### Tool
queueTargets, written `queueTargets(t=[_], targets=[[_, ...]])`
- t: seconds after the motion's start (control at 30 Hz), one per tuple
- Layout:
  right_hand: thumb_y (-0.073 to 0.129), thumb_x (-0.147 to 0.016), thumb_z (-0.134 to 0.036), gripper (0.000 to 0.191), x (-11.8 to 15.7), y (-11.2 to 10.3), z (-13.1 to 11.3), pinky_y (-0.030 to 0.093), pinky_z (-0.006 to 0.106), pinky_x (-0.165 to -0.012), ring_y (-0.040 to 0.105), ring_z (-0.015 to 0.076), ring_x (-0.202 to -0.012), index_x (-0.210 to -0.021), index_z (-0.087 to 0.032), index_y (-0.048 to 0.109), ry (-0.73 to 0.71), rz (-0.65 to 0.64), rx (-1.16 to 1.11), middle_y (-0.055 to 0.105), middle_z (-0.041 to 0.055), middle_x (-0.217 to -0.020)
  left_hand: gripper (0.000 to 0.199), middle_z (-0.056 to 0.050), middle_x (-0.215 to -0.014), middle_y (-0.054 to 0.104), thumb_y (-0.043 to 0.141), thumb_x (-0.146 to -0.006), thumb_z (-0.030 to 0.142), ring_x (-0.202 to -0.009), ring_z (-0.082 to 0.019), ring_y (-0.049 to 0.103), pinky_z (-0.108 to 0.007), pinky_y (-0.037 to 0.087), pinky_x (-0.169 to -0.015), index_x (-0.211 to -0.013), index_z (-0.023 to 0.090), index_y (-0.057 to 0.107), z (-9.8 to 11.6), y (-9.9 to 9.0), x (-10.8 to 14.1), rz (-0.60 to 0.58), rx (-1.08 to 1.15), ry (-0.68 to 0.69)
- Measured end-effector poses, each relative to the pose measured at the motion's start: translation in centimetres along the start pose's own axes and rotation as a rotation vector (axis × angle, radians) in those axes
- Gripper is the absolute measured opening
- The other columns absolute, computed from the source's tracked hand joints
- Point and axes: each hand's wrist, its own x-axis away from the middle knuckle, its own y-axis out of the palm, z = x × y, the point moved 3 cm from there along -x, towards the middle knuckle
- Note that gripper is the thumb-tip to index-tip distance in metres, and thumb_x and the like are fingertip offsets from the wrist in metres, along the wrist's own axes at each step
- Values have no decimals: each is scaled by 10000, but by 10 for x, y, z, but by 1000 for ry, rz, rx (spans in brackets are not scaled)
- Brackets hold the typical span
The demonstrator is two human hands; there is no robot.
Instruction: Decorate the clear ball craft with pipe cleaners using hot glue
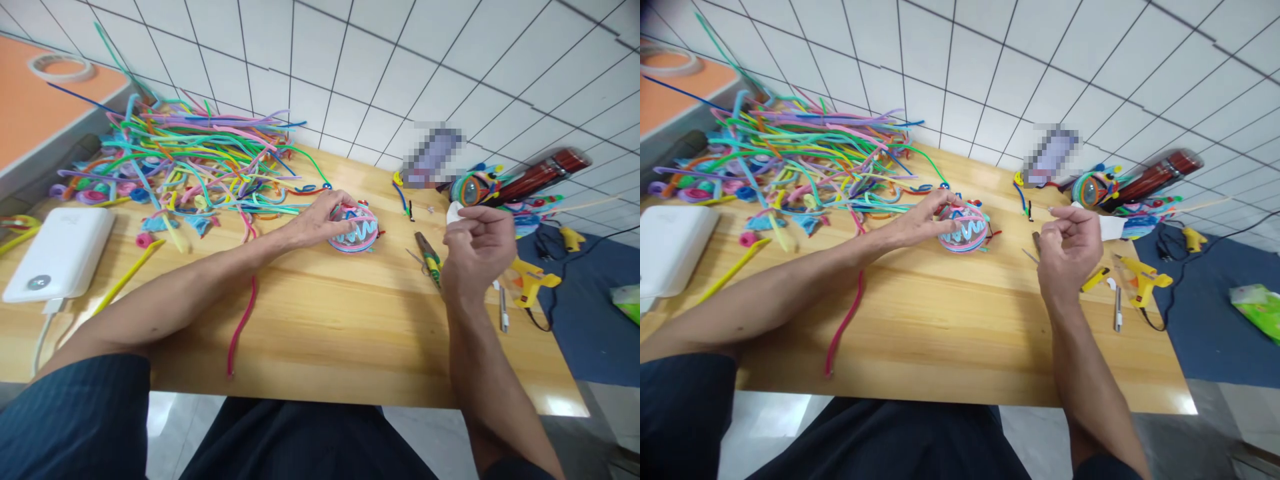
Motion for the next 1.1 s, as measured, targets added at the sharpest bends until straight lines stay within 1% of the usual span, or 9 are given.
queueTargets(t=[0.07,0.17,0.27,0.37,0.47,0.57,0.7,0.9,1.1], targets=[[692,-844,-203,125,3,-5,2,480,348,-709,524,165,-657,-947,-272,674,-31,-82,73,517,-54,-724,396,-92,-1207,657,715,-929,446,-1105,-251,606,-419,527,-1013,-1221,191,637,-4,2,-1,37,-7,2],[692,-821,-201,112,22,-9,13,442,326,-648,493,146,-592,-921,-252,696,16,-251,109,498,-77,-657,371,-116,-1280,651,724,-915,400,-1099,-242,622,-423,544,-1004,-1199,201,593,-7,8,-1,68,19,16],[673,-825,-192,135,42,-11,23,437,310,-599,477,140,-531,-942,-259,689,87,-421,79,480,-95,-605,371,-174,-1469,613,724,-918,384,-1254,-273,633,-457,534,-1088,-1202,206,565,-5,11,1,87,37,66],[674,-818,-158,135,54,-9,22,513,337,-679,621,174,-676,-905,-261,689,-35,-602,82,635,-31,-756,407,-188,-1551,588,673,-963,384,-1395,-296,607,-482,497,-1186,-1309,200,565,-1,11,3,70,23,145],[690,-867,-162,123,61,-3,18,556,357,-739,666,195,-798,-939,-262,699,-148,-694,52,716,17,-927,452,-180,-1536,622,609,-1000,366,-1457,-312,588,-509,460,-1253,-1423,209,576,4,9,4,15,-30,272],[690,-914,-167,109,68,5,18,563,345,-731,660,186,-785,-966,-262,697,-135,-727,23,728,14,-922,417,-168,-1618,591,535,-1038,324,-1537,-313,540,-540,423,-1293,-1435,241,632,4,9,4,-33,-114,342],[711,-940,-218,42,80,13,22,573,347,-747,680,190,-802,-940,-257,695,-41,-719,-17,739,18,-922,385,-123,-1674,586,482,-1058,277,-1577,-290,525,-554,413,-1298,-1373,273,704,1,12,4,-66,-238,333],[759,-934,-257,155,88,15,24,577,353,-801,702,197,-880,-817,-254,657,23,-596,-99,743,28,-979,338,-109,-1592,690,428,-1099,289,-1569,-274,556,-579,381,-1318,-1303,266,696,8,11,9,-109,-318,410],[750,-929,-277,144,88,17,27,568,353,-786,695,201,-856,-821,-256,657,101,-586,-146,744,19,-916,309,-94,-1516,748,460,-1094,328,-1551,-280,570,-589,386,-1323,-1271,281,709,16,6,10,-163,-325,390]])
